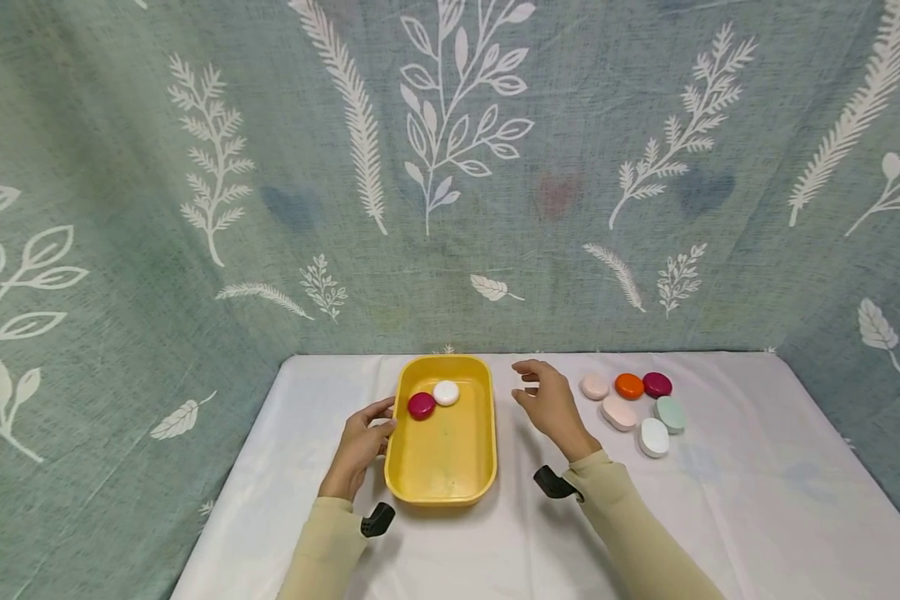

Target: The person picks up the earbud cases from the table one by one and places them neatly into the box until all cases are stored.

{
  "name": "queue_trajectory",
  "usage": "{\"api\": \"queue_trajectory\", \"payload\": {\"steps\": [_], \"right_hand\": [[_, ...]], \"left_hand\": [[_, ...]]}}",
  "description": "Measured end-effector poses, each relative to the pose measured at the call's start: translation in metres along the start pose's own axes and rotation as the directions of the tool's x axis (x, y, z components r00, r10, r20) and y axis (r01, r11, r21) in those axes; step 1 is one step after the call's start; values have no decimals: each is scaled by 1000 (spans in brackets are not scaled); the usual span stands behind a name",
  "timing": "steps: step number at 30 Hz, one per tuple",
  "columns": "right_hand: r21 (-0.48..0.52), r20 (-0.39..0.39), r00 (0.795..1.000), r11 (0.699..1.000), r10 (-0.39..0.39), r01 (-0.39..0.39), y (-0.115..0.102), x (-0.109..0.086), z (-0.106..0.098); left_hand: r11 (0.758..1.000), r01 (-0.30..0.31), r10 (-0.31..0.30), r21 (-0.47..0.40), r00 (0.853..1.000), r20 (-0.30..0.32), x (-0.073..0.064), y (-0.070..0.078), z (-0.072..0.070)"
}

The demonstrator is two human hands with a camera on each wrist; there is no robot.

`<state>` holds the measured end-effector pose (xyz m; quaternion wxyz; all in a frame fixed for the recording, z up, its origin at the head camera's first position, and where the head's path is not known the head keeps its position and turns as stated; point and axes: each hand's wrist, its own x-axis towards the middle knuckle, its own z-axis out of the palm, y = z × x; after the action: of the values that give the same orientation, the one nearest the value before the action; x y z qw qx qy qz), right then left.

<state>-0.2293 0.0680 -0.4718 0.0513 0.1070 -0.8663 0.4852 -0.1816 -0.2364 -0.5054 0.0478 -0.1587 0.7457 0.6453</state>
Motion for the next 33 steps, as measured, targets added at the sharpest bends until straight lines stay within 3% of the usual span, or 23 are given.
{"api": "queue_trajectory", "payload": {"steps": [16,33], "right_hand": [[-31,-86,993,996,77,-80,49,-30,-53],[-131,-169,977,979,130,-153,80,-56,-85]], "left_hand": [[1000,4,-4,-4,1000,-14,2,-3,1],[1000,10,-11,-10,1000,-13,1,-1,0]]}}
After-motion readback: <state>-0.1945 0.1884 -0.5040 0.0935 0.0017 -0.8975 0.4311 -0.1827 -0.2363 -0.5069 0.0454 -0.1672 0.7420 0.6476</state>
